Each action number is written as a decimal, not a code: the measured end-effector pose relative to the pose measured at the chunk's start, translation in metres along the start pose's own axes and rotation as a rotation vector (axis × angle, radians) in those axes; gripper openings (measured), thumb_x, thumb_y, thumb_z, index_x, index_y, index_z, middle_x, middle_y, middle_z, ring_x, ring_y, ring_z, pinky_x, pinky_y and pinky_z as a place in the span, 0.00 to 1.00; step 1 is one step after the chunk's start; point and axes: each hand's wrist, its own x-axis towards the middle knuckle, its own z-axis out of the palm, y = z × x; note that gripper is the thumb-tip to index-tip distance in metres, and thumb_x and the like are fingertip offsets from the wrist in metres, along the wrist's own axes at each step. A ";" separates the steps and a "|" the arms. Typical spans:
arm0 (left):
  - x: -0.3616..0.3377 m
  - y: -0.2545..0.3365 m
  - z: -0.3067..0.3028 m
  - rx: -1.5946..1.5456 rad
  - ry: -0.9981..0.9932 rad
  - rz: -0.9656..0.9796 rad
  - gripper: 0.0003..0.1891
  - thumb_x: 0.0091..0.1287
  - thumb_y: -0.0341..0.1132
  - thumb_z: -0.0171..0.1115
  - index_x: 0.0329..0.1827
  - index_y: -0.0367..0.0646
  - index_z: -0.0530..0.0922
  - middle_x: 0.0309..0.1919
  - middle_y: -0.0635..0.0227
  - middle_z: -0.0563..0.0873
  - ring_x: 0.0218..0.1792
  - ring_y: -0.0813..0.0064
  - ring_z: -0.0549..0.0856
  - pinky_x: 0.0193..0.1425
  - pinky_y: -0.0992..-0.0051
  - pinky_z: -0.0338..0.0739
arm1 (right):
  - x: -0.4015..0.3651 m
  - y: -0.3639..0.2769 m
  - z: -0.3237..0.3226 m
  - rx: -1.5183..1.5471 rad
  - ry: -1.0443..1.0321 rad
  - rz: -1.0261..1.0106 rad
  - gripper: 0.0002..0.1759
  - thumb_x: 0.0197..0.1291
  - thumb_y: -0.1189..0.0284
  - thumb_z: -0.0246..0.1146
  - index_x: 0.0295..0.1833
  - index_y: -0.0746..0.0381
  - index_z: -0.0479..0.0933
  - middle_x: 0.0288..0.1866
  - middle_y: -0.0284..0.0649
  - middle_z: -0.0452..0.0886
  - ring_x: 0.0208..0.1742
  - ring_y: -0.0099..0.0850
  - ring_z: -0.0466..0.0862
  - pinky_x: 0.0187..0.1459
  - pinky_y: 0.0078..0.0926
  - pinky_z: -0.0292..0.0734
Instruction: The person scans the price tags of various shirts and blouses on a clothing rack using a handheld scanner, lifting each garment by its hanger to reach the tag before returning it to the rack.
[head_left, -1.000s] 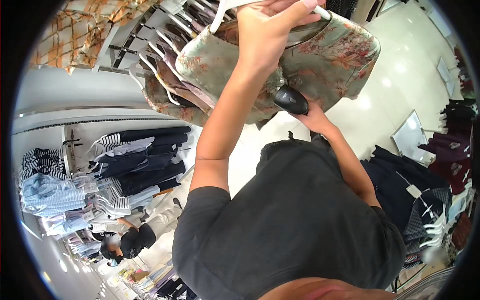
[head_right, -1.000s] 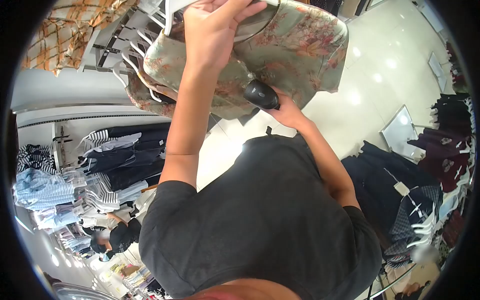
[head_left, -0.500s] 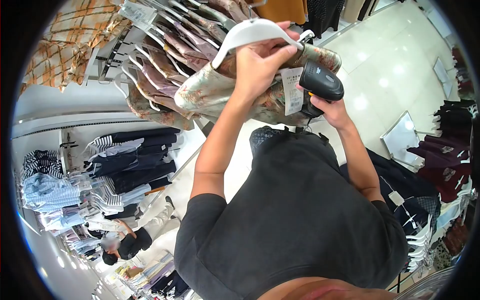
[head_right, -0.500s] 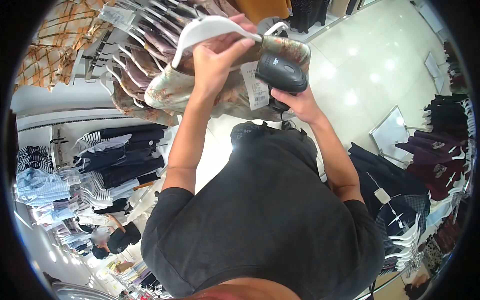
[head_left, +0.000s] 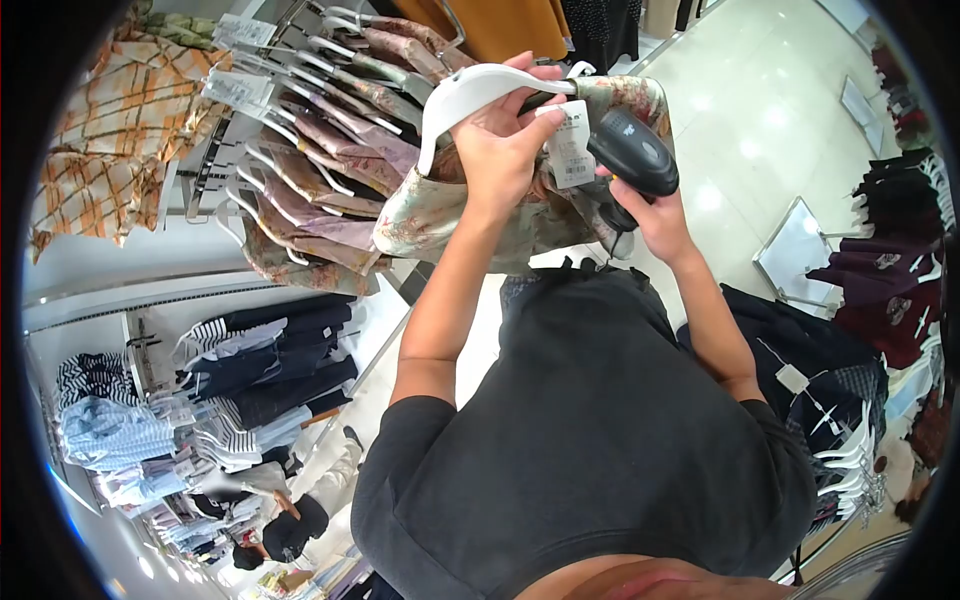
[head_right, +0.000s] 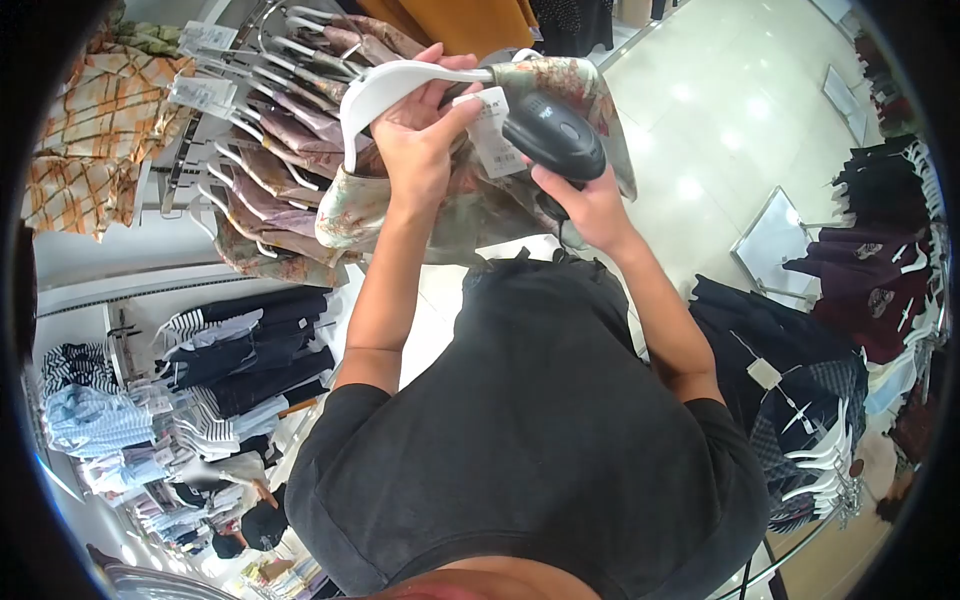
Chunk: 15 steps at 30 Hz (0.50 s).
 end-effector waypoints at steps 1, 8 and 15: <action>0.003 0.001 0.002 -0.006 -0.007 0.000 0.31 0.54 0.11 0.65 0.64 0.30 0.69 0.53 0.53 0.80 0.60 0.61 0.79 0.61 0.62 0.81 | -0.006 -0.003 -0.003 -0.066 0.023 0.020 0.17 0.67 0.77 0.60 0.60 0.65 0.75 0.57 0.39 0.82 0.56 0.22 0.78 0.59 0.22 0.70; 0.017 -0.003 0.008 -0.004 0.019 0.038 0.31 0.55 0.11 0.64 0.65 0.29 0.68 0.53 0.53 0.80 0.60 0.60 0.79 0.63 0.59 0.79 | -0.032 0.017 -0.023 -0.046 0.155 0.105 0.13 0.64 0.74 0.65 0.52 0.67 0.79 0.45 0.35 0.85 0.48 0.22 0.81 0.52 0.23 0.75; 0.022 -0.007 0.006 0.014 0.040 0.046 0.31 0.55 0.11 0.64 0.65 0.27 0.68 0.54 0.51 0.80 0.60 0.60 0.79 0.64 0.58 0.79 | -0.030 0.002 -0.013 0.045 0.023 0.152 0.06 0.63 0.75 0.65 0.41 0.67 0.80 0.31 0.35 0.82 0.31 0.20 0.79 0.37 0.21 0.75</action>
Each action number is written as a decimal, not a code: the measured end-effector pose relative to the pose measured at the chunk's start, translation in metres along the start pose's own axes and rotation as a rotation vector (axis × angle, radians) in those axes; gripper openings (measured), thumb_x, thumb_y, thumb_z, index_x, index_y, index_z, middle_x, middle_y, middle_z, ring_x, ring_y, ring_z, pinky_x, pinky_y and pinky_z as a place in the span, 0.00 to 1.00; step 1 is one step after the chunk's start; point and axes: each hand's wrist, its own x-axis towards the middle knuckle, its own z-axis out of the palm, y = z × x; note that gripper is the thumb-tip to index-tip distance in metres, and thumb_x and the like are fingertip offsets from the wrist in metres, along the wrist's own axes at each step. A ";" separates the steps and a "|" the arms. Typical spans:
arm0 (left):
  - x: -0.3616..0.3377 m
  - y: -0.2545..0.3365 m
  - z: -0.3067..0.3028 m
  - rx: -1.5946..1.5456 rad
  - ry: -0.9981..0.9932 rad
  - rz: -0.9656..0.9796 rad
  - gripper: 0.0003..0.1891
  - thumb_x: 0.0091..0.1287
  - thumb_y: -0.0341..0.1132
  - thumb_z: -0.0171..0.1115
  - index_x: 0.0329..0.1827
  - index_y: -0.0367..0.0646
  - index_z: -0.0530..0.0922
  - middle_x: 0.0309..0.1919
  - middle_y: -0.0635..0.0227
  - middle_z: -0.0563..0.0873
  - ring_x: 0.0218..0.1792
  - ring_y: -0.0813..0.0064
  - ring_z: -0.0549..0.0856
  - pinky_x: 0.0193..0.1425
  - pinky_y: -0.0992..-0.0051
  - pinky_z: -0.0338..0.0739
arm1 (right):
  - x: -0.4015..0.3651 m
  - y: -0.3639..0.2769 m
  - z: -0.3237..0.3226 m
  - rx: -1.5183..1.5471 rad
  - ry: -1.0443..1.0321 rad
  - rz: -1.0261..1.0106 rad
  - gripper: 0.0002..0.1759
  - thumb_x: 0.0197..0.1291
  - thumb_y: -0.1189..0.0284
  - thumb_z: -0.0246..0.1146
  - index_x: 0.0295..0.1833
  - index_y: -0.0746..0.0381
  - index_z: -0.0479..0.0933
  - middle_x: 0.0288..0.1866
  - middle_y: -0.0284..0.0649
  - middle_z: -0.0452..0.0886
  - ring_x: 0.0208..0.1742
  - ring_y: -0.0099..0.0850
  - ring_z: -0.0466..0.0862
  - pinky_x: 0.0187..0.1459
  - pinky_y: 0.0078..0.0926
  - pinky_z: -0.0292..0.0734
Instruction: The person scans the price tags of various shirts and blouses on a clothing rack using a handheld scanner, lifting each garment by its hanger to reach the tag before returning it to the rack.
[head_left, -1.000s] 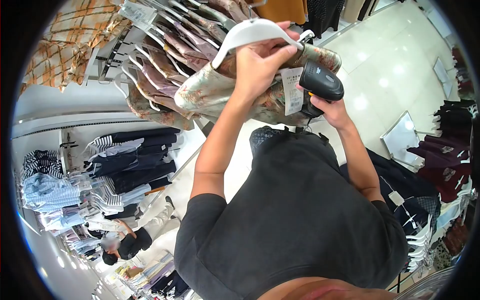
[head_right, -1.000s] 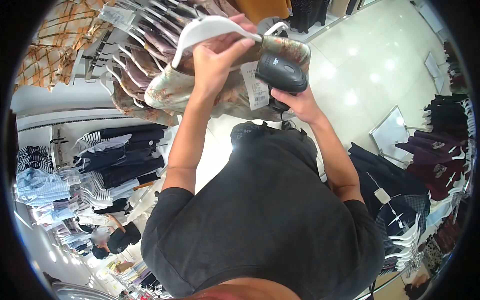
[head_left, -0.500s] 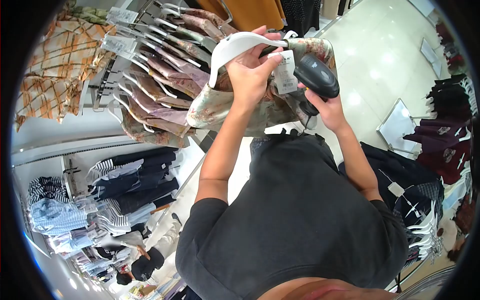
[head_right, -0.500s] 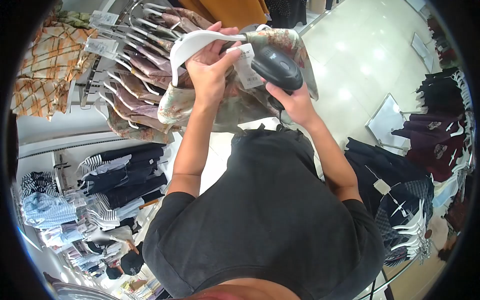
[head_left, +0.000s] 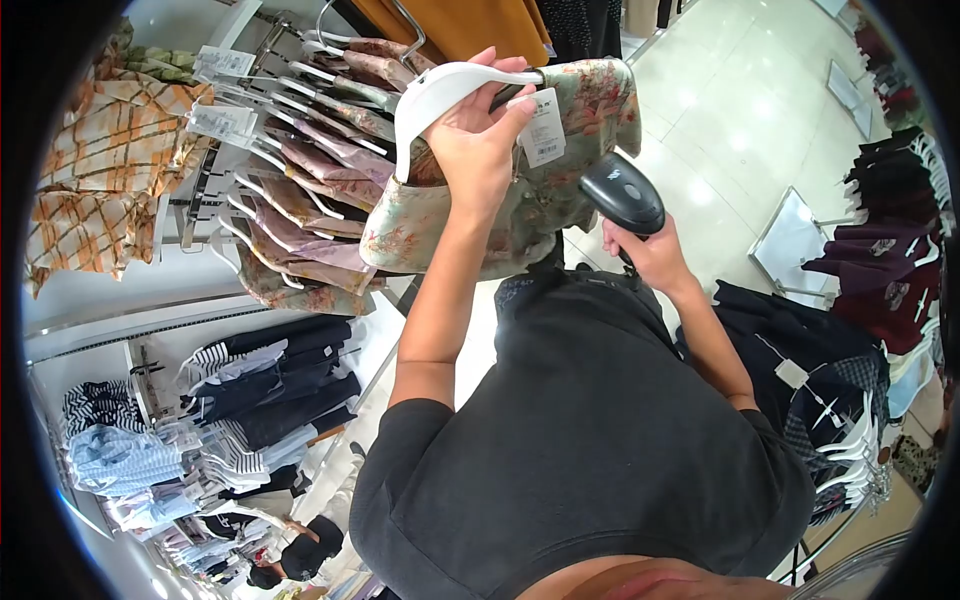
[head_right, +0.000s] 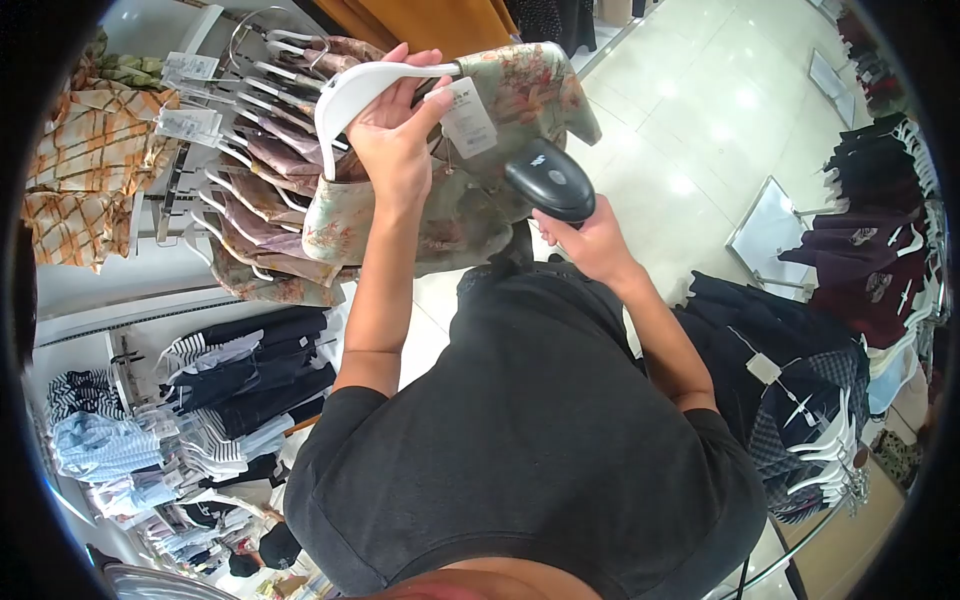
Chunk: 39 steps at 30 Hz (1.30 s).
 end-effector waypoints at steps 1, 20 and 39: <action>0.000 0.000 -0.001 0.002 0.008 -0.003 0.31 0.55 0.10 0.64 0.65 0.27 0.68 0.54 0.51 0.80 0.60 0.61 0.79 0.64 0.58 0.79 | 0.001 -0.001 0.003 -0.027 0.018 0.027 0.06 0.62 0.75 0.66 0.39 0.67 0.80 0.28 0.34 0.81 0.29 0.19 0.78 0.34 0.21 0.74; -0.005 -0.001 -0.030 0.010 0.092 0.012 0.29 0.56 0.12 0.64 0.63 0.26 0.68 0.53 0.51 0.80 0.60 0.61 0.79 0.63 0.60 0.80 | 0.021 0.002 0.041 -0.036 -0.016 0.032 0.08 0.62 0.75 0.66 0.33 0.68 0.79 0.23 0.32 0.79 0.24 0.18 0.75 0.29 0.20 0.71; -0.043 -0.022 -0.113 -0.128 0.303 -0.113 0.24 0.60 0.12 0.58 0.60 0.26 0.68 0.58 0.55 0.76 0.59 0.65 0.80 0.59 0.71 0.83 | 0.043 0.040 0.110 -0.103 -0.013 0.195 0.04 0.64 0.81 0.60 0.41 0.72 0.77 0.30 0.39 0.81 0.30 0.23 0.80 0.36 0.23 0.77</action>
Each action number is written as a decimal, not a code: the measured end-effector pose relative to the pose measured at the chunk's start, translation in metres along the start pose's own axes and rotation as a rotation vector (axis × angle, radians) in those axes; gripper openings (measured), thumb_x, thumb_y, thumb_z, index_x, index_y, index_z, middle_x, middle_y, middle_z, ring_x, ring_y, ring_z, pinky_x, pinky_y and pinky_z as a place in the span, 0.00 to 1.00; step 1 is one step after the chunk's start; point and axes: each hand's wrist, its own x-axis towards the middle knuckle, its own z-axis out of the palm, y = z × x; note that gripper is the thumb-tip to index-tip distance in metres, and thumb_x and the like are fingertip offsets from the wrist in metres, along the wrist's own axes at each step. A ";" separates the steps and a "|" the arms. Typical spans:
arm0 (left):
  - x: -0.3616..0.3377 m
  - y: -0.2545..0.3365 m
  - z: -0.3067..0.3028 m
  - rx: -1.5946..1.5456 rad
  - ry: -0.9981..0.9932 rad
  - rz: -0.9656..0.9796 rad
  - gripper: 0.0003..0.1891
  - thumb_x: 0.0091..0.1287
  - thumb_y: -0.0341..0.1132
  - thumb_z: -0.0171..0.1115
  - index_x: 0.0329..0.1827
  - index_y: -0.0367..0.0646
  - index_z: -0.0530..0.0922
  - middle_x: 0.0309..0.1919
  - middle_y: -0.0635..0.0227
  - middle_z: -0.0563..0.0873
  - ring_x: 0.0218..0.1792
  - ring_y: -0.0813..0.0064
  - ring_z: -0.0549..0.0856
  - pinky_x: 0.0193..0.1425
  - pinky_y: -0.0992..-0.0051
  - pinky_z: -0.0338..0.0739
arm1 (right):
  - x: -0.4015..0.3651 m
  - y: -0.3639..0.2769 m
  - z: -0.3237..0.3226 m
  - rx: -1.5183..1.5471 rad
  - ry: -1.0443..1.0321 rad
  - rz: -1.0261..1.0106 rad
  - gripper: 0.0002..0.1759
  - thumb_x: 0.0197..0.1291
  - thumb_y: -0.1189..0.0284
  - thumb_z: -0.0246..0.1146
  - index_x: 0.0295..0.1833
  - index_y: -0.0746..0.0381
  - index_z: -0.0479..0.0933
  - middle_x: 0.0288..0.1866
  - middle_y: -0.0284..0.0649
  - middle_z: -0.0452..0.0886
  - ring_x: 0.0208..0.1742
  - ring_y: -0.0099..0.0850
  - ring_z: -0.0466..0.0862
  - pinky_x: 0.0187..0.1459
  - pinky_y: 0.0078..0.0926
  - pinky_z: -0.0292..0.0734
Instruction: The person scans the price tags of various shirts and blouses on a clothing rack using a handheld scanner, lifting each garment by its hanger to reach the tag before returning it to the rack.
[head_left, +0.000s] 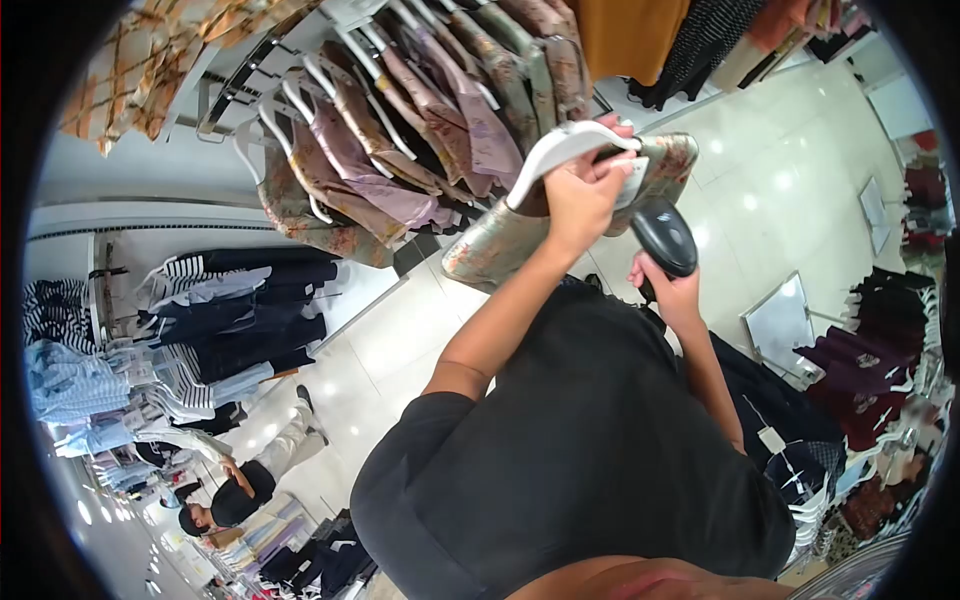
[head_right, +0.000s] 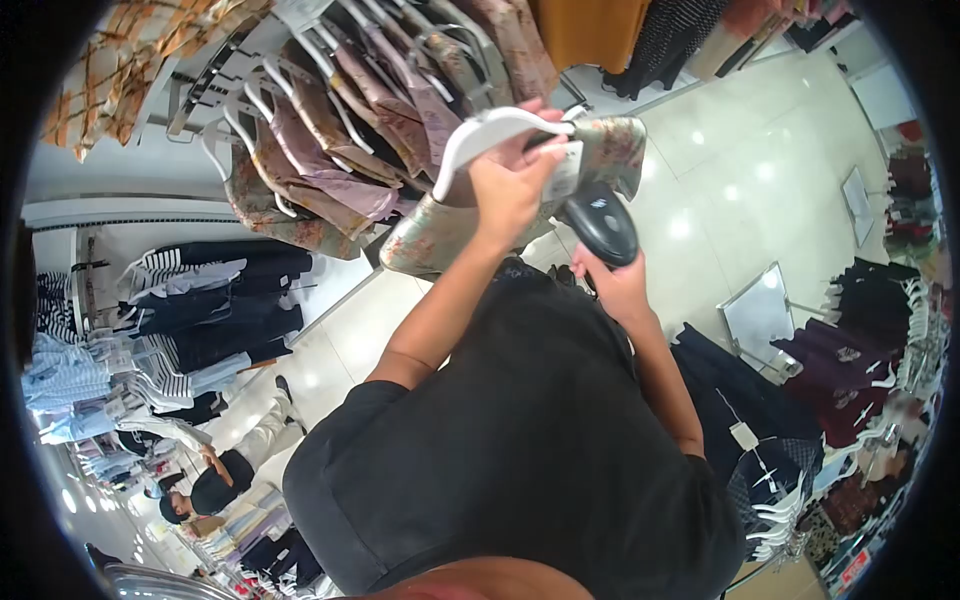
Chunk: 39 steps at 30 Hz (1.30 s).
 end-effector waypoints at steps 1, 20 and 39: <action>-0.001 0.001 -0.005 -0.002 0.014 -0.017 0.24 0.60 0.12 0.58 0.61 0.26 0.68 0.59 0.54 0.76 0.59 0.66 0.80 0.60 0.71 0.82 | 0.002 -0.001 0.006 0.053 0.028 -0.025 0.04 0.64 0.81 0.60 0.43 0.72 0.76 0.31 0.40 0.81 0.29 0.24 0.80 0.37 0.24 0.78; 0.000 0.028 -0.086 -0.061 0.201 0.039 0.26 0.56 0.09 0.60 0.59 0.23 0.68 0.56 0.53 0.76 0.58 0.64 0.81 0.60 0.70 0.83 | 0.027 0.021 0.084 -0.180 -0.080 0.133 0.03 0.62 0.79 0.64 0.37 0.69 0.78 0.29 0.37 0.81 0.28 0.22 0.80 0.34 0.21 0.75; -0.040 0.041 -0.085 0.051 0.137 0.024 0.21 0.79 0.39 0.45 0.57 0.24 0.73 0.51 0.46 0.82 0.54 0.59 0.84 0.56 0.66 0.84 | 0.068 -0.037 0.058 -0.478 -0.192 -0.510 0.38 0.41 0.77 0.67 0.65 0.70 0.70 0.64 0.49 0.76 0.69 0.43 0.71 0.71 0.39 0.61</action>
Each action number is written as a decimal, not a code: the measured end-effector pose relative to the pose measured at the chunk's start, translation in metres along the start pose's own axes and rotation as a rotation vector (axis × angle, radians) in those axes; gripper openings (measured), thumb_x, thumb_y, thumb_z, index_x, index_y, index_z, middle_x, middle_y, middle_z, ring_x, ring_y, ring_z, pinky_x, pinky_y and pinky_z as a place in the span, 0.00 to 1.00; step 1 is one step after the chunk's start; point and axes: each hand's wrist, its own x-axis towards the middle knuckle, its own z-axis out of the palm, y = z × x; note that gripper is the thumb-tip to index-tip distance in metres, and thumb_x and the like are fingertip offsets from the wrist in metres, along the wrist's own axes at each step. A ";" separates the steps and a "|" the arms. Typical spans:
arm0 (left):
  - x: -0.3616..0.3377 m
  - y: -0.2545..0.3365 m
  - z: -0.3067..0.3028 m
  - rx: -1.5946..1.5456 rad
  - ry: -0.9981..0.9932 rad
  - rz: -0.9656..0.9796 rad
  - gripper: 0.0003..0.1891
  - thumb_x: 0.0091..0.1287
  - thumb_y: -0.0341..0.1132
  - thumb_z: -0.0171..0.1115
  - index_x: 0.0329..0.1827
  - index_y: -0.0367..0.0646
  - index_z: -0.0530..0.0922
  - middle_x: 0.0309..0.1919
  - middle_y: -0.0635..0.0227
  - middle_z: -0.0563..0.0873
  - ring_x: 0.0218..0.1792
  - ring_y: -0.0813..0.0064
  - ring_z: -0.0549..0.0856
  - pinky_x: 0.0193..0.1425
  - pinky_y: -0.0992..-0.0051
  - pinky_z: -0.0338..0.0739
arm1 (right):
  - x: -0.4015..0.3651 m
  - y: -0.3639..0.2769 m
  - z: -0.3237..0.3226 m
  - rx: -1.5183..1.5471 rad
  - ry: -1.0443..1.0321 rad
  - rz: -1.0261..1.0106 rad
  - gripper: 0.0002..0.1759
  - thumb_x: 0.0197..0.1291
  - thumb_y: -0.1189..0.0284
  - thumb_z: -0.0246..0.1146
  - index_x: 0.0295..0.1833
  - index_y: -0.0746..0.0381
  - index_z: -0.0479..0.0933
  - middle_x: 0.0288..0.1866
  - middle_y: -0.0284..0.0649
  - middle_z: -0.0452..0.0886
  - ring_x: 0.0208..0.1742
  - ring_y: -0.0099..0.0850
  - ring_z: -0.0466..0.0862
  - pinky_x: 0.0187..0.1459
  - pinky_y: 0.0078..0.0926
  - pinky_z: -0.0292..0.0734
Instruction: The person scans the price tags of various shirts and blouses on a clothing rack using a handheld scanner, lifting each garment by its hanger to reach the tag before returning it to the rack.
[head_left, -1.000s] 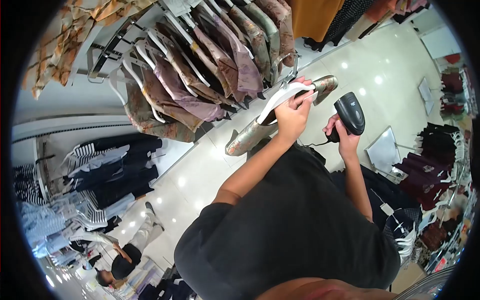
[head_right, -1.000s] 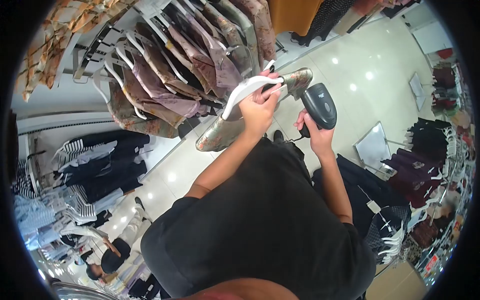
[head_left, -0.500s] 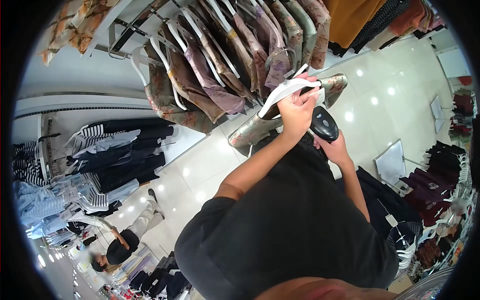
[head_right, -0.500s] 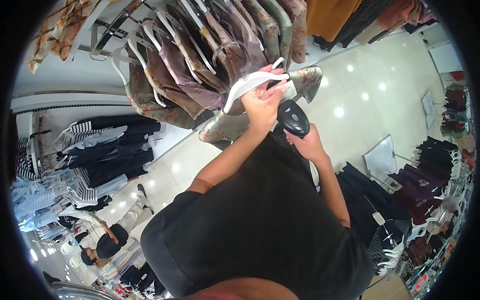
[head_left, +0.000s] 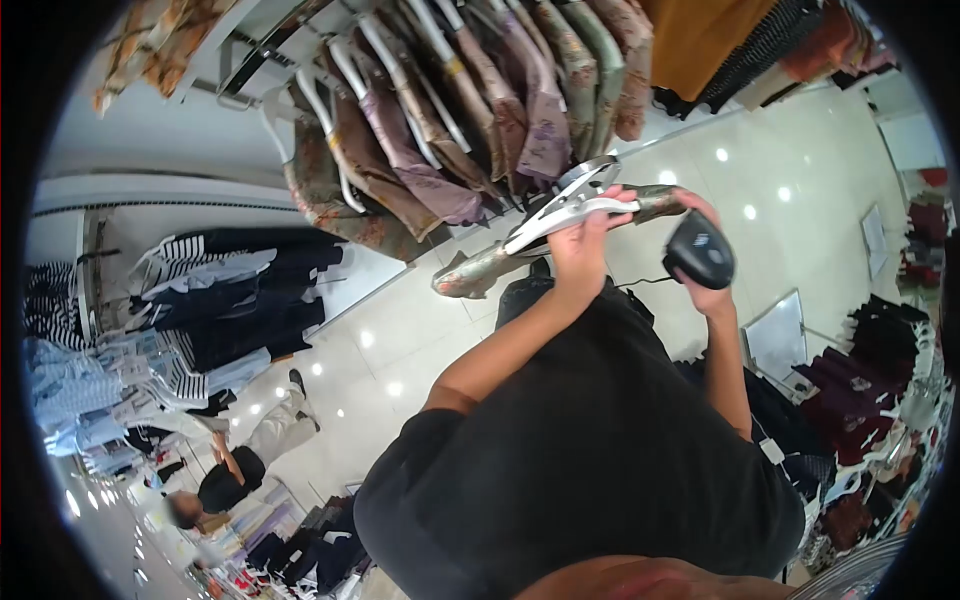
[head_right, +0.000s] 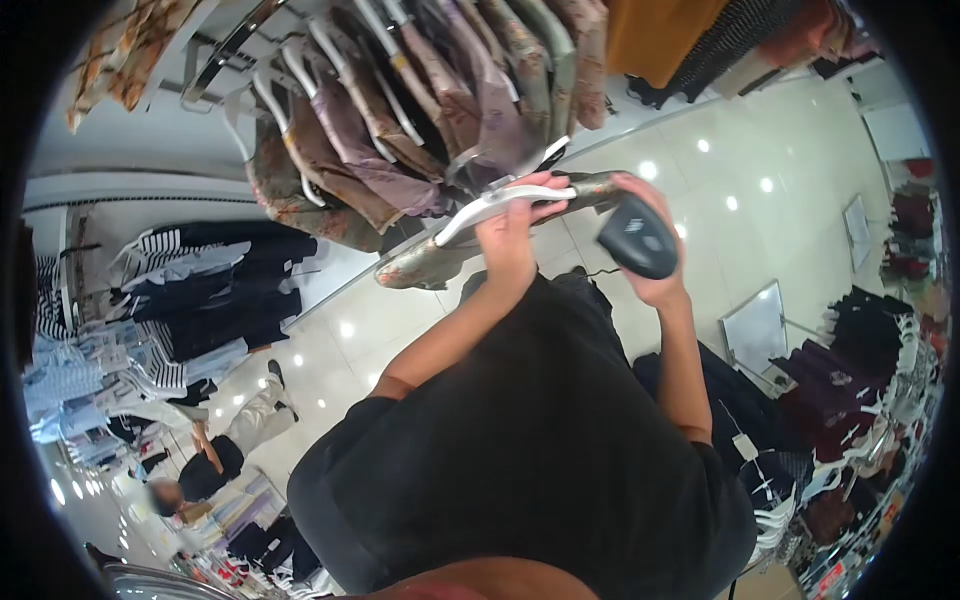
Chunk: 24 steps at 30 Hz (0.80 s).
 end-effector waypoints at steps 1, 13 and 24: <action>-0.004 0.001 0.003 -0.009 -0.020 -0.018 0.23 0.79 0.41 0.45 0.57 0.24 0.73 0.51 0.46 0.83 0.53 0.58 0.85 0.56 0.66 0.84 | 0.003 -0.003 -0.004 -0.044 -0.079 -0.018 0.37 0.41 0.77 0.67 0.64 0.69 0.71 0.64 0.48 0.76 0.68 0.44 0.72 0.70 0.38 0.61; -0.030 0.010 0.008 -0.106 -0.199 -0.261 0.29 0.77 0.50 0.43 0.49 0.26 0.78 0.41 0.51 0.87 0.39 0.69 0.87 0.43 0.75 0.81 | -0.016 -0.014 -0.029 0.368 -0.611 0.228 0.31 0.46 0.80 0.72 0.59 0.68 0.73 0.56 0.40 0.72 0.57 0.32 0.76 0.59 0.26 0.68; -0.021 0.012 -0.010 -0.079 -0.236 -0.389 0.32 0.77 0.52 0.38 0.44 0.27 0.81 0.35 0.53 0.89 0.38 0.70 0.89 0.39 0.80 0.79 | -0.024 -0.016 0.000 0.350 -0.589 0.213 0.37 0.42 0.79 0.76 0.61 0.66 0.72 0.53 0.39 0.79 0.53 0.30 0.79 0.58 0.28 0.72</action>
